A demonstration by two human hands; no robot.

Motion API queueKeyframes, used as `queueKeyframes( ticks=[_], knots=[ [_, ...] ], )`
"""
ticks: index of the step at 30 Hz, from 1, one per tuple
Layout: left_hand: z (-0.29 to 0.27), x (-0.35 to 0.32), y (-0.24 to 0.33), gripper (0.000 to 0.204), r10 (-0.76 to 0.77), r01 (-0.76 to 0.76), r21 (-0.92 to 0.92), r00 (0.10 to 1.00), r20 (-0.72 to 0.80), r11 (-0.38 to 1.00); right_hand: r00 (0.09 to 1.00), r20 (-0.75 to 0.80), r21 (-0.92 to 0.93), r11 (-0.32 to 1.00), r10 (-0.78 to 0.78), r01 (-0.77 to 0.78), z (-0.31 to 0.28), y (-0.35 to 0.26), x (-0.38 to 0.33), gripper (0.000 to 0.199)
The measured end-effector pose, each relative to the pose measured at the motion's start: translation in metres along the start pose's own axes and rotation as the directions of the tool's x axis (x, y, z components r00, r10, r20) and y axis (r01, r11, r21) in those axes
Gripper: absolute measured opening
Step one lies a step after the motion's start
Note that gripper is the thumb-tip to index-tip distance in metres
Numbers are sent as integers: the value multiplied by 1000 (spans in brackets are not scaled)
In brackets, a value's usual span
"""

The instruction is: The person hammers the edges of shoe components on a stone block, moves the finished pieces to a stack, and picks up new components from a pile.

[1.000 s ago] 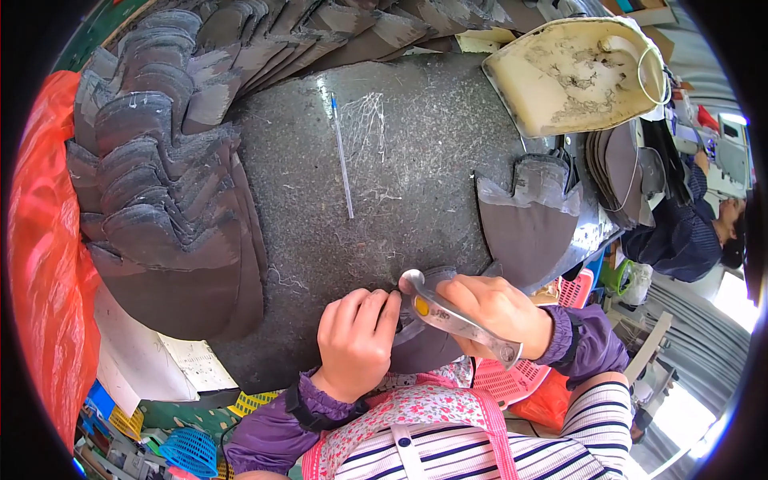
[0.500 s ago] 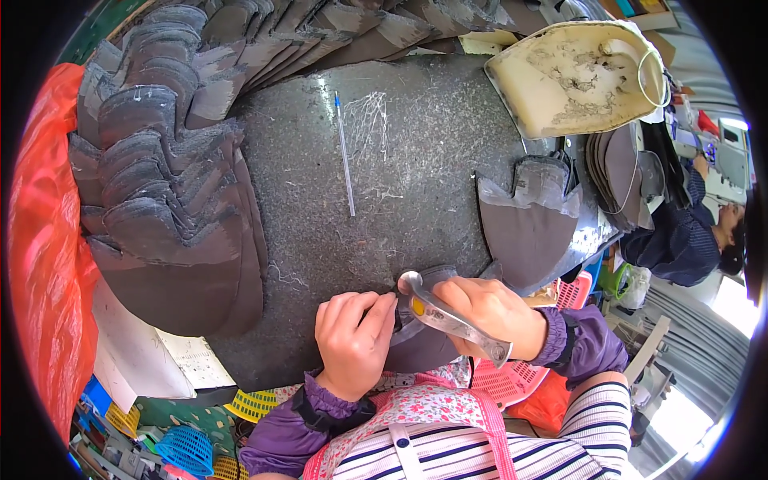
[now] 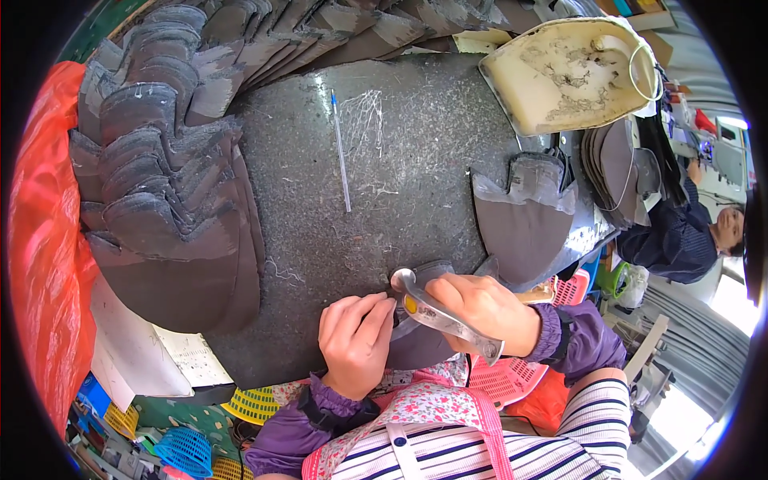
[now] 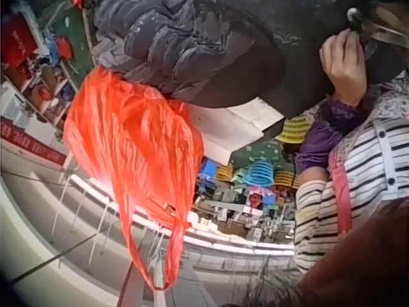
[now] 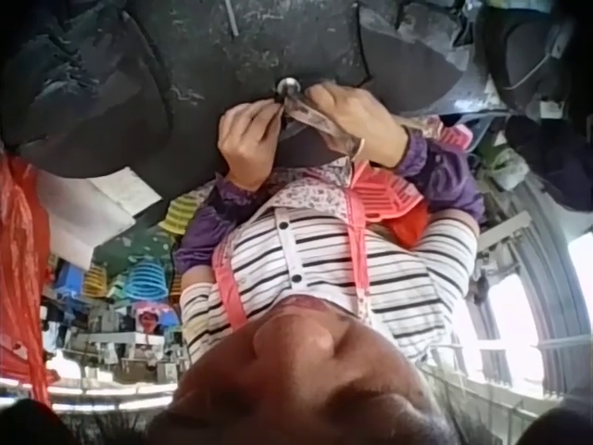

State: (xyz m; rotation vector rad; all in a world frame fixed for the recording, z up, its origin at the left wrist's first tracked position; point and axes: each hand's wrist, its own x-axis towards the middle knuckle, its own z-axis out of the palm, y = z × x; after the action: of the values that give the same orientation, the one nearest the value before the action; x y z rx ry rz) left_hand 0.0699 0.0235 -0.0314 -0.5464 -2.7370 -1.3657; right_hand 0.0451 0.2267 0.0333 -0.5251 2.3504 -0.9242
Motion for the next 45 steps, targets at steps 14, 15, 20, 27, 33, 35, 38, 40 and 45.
queueKeyframes(
  ticks=[14, 15, 20, 27, 33, 35, 38, 40, 45],
  knots=[
    [7, -3, 14, 24, 312, -360, 337, 931, 190, 870, 996, -60, -37, 997, -64, 62, -2, -1, -2, 47],
    [7, -3, 15, 25, 319, -374, 355, 925, 205, 857, 996, -63, -43, 997, -65, 63, -1, -1, -3, 47],
    [6, -8, 24, 27, 338, -428, 465, 902, 268, 775, 1000, 3, -224, 975, -14, 14, 4, -2, -7, 43],
    [3, -12, 12, 30, 396, -480, 458, 877, 272, 749, 981, -143, -150, 982, -133, 112, 16, -4, -7, 34],
    [-29, 17, 3, 19, 404, -451, 143, 875, 267, 881, 944, -327, -232, 965, 44, -126, 5, 0, -6, 23],
    [-68, 40, -4, 11, 354, -374, 349, 927, 122, 859, 939, -328, -494, 866, -106, -75, 15, 15, 7, 15],
    [-117, 82, -48, 18, 440, -174, 645, 854, -277, 744, 911, -379, -501, 864, -161, -56, 39, 26, 22, 11],
    [-150, 102, -55, 40, 400, -119, 768, 897, -188, 629, 848, -445, -475, 879, -287, 48, 53, 33, 19, 14],
    [-174, 115, -70, 40, 316, -162, 753, 947, -63, 638, 929, -370, 55, 997, -28, 51, 36, 18, -2, 20]
  ],
)
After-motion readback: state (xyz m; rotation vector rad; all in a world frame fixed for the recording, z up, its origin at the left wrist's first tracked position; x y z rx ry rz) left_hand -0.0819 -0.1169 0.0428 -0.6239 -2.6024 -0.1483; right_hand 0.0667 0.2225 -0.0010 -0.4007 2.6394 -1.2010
